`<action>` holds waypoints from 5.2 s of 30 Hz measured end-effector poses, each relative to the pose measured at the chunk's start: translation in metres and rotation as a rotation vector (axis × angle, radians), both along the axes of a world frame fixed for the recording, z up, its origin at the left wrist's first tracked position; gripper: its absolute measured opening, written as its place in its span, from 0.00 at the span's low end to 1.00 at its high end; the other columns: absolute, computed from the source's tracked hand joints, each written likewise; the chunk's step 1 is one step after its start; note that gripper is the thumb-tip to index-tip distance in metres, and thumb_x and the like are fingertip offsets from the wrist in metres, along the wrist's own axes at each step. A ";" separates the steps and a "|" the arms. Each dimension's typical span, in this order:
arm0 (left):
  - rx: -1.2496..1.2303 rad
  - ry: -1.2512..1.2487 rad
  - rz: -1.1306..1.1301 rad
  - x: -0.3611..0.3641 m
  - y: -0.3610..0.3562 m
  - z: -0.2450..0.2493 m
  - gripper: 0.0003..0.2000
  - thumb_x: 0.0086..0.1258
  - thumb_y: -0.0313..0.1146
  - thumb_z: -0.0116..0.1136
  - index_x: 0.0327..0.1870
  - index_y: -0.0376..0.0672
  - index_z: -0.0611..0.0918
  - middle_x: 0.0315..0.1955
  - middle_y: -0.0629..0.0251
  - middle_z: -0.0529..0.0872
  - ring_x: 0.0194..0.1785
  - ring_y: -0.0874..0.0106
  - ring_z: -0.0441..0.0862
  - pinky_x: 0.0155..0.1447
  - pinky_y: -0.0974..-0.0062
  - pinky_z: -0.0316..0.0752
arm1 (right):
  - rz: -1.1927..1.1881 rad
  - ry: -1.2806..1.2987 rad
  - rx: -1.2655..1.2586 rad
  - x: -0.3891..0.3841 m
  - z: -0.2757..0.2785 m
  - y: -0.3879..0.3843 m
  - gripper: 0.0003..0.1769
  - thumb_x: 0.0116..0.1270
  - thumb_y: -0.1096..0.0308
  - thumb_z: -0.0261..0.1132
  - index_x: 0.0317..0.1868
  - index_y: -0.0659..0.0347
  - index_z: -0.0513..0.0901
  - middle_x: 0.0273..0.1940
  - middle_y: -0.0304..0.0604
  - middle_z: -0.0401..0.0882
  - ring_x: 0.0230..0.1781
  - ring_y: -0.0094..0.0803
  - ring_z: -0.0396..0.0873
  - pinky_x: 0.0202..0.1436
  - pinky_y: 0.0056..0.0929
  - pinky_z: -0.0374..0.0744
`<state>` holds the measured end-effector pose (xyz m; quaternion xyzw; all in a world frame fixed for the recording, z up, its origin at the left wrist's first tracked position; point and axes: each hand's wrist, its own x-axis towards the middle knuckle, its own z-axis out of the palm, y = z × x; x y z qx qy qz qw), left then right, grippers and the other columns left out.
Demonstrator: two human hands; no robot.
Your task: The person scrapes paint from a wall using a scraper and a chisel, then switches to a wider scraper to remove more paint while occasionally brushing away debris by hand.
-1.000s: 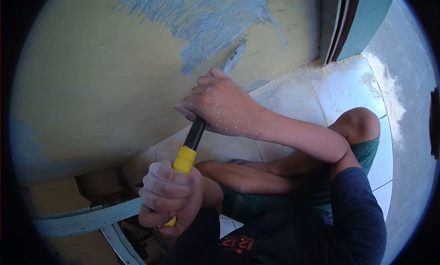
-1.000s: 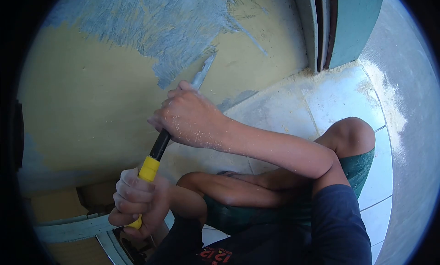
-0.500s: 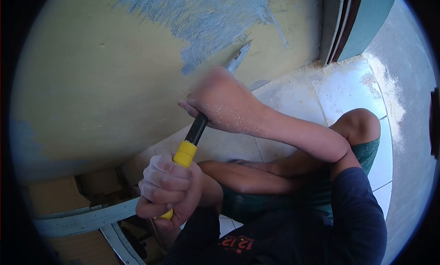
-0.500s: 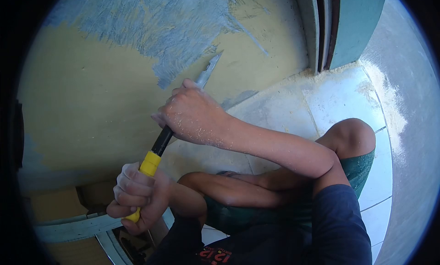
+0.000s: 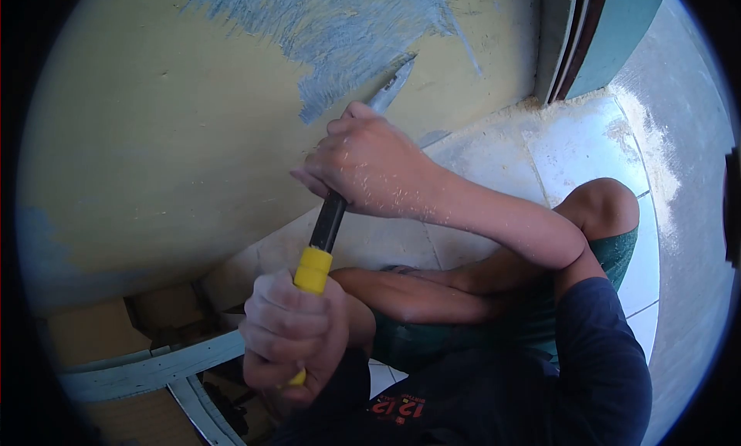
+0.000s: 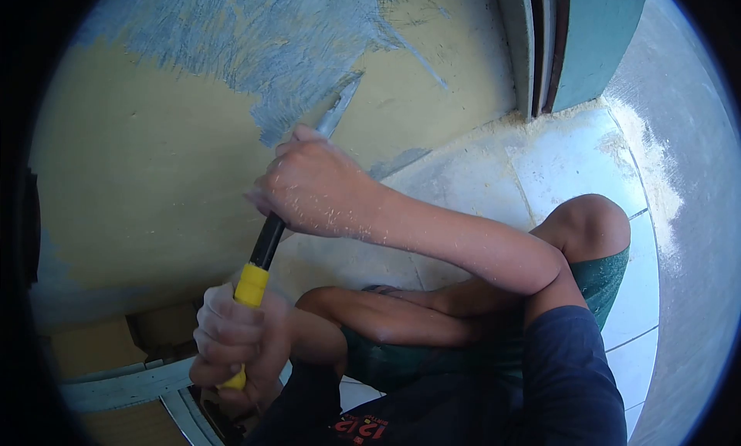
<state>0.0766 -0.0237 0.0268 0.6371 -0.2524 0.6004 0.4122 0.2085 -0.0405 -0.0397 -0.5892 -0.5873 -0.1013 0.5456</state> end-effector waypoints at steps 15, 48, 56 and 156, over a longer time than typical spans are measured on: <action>-0.004 0.011 -0.068 0.003 -0.003 -0.004 0.15 0.59 0.45 0.50 0.18 0.51 0.61 0.06 0.78 0.63 0.08 0.86 0.60 0.16 0.87 0.54 | 0.022 -0.012 -0.056 -0.001 0.006 -0.009 0.17 0.67 0.59 0.62 0.19 0.52 0.78 0.18 0.35 0.73 0.28 0.32 0.73 0.39 0.32 0.66; -0.013 0.019 -0.101 0.003 0.001 -0.003 0.16 0.59 0.45 0.51 0.18 0.52 0.60 0.06 0.78 0.63 0.08 0.86 0.60 0.16 0.87 0.53 | -0.009 -0.081 -0.076 0.011 0.004 -0.005 0.19 0.68 0.59 0.62 0.17 0.53 0.77 0.18 0.35 0.76 0.28 0.33 0.75 0.38 0.33 0.67; -0.057 0.047 -0.103 0.004 0.006 -0.004 0.15 0.60 0.44 0.50 0.18 0.52 0.61 0.06 0.78 0.63 0.08 0.86 0.59 0.17 0.87 0.52 | -0.026 -0.058 -0.170 0.010 0.000 -0.005 0.19 0.68 0.59 0.61 0.18 0.54 0.78 0.19 0.35 0.76 0.28 0.34 0.75 0.39 0.33 0.67; -0.409 0.994 0.256 -0.023 0.009 -0.132 0.18 0.71 0.48 0.50 0.44 0.39 0.79 0.33 0.62 0.84 0.37 0.70 0.83 0.44 0.70 0.75 | 0.082 1.587 -0.223 -0.122 -0.123 -0.138 0.22 0.78 0.43 0.44 0.62 0.46 0.66 0.16 0.29 0.56 0.10 0.19 0.54 0.13 0.20 0.57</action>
